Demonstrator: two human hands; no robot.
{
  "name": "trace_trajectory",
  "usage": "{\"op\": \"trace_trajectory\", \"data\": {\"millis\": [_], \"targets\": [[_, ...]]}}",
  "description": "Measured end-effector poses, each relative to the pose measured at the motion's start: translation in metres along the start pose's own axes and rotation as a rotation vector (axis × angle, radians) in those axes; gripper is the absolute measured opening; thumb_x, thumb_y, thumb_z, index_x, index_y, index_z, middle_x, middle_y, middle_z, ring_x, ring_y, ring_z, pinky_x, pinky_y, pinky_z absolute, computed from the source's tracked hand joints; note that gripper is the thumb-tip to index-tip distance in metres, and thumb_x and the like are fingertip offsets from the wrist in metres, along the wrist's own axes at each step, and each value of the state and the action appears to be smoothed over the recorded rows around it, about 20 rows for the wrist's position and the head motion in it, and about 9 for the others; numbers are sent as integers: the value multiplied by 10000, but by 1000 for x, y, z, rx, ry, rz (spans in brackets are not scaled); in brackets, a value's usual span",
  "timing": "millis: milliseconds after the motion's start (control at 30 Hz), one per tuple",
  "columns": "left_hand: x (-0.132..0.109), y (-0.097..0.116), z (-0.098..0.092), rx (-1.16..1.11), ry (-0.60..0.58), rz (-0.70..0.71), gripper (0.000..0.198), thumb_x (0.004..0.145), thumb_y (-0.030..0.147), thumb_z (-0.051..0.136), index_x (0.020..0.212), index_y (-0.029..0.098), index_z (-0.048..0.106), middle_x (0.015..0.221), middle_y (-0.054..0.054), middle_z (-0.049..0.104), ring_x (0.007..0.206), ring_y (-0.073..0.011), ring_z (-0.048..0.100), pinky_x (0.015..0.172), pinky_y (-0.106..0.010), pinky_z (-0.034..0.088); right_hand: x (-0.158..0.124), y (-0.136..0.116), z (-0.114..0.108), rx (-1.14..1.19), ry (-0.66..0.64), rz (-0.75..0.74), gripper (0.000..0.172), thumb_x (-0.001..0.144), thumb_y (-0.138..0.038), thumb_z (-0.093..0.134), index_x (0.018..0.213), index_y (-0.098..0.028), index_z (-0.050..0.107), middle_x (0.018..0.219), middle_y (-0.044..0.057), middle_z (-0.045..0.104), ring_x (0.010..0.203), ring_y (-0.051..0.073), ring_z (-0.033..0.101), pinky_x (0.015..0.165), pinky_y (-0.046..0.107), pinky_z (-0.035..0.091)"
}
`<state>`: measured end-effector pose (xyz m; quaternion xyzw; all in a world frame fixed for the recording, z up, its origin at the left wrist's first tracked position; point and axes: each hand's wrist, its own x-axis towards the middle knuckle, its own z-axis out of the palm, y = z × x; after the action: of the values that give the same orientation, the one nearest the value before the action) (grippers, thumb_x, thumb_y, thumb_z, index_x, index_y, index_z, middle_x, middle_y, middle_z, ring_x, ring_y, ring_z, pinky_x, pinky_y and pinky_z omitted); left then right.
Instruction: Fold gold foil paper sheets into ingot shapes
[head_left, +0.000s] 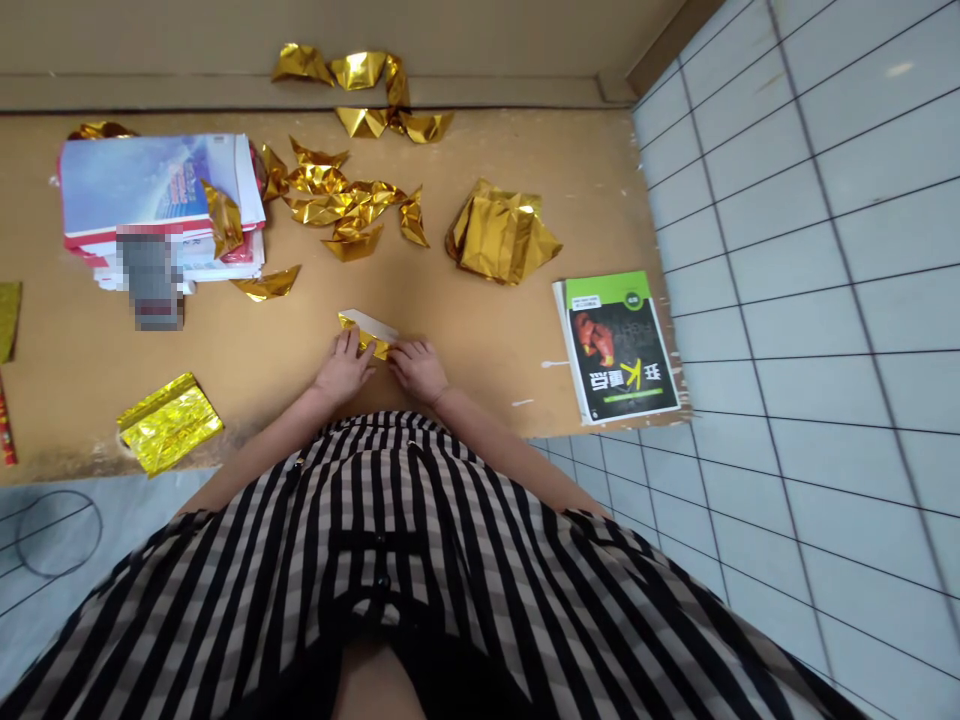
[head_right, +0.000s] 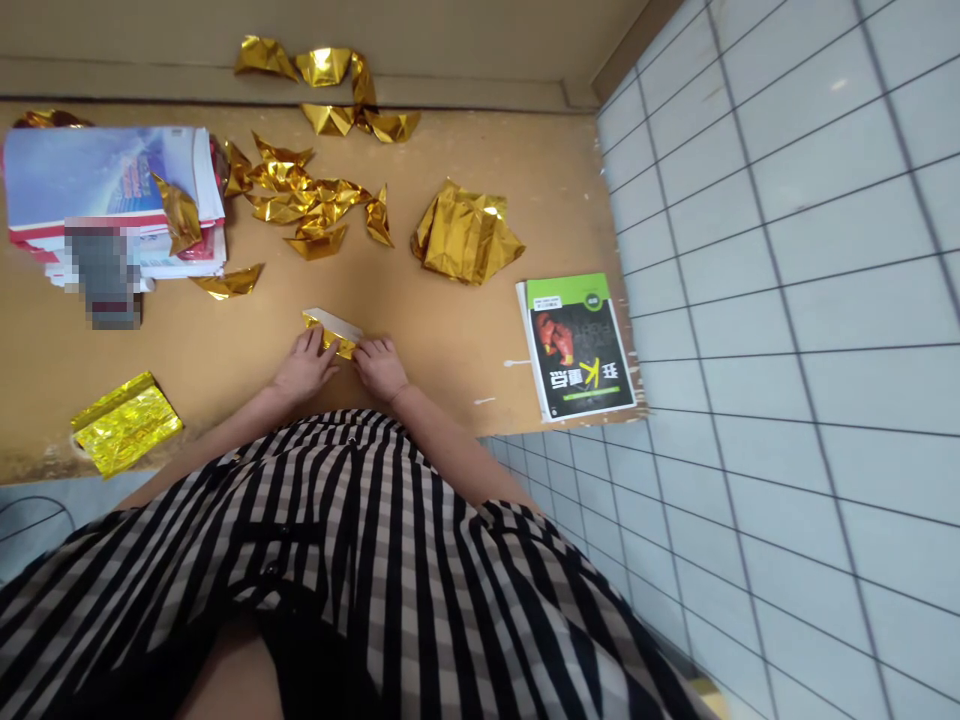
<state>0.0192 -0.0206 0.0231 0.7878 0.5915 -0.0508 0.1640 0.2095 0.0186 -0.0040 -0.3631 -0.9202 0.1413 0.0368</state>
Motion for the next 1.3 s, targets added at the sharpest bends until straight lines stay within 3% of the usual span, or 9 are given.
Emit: {"op": "trace_trajectory", "data": {"millis": [433,667,1067,1300], "targets": [[-2,0,0,6,-64,-3,550,982,376,440,1478,140,433,1584,-253,318,1463,-379,320,1158,-579,281,3,-9,-2,-124,-34,-29,367,991,-133,362,1073,-90,718,1131,200,688,911,243,574,878,413,382],[-2,-1,0,-3,-53,7,555,978,378,448,1481,146,429,1583,-245,327,1459,-378,329,1160,-580,276,7,-14,-10,-161,-122,-30,398,980,-106,339,1044,-87,731,1097,203,693,901,247,586,872,420,398],[-6,3,-3,-25,-77,27,492,970,365,478,1433,198,486,1598,-228,307,1478,-387,294,1153,-612,277,14,-14,-22,-13,-157,169,308,939,-146,418,1061,-83,693,1099,196,675,1021,270,575,924,403,377],[-5,4,-2,-44,-64,11,478,964,343,481,1418,196,503,1600,-223,305,1481,-385,288,1158,-606,268,10,-5,-27,23,-175,47,256,909,-185,501,1064,-128,697,1129,178,660,1058,286,554,916,424,391]]}}
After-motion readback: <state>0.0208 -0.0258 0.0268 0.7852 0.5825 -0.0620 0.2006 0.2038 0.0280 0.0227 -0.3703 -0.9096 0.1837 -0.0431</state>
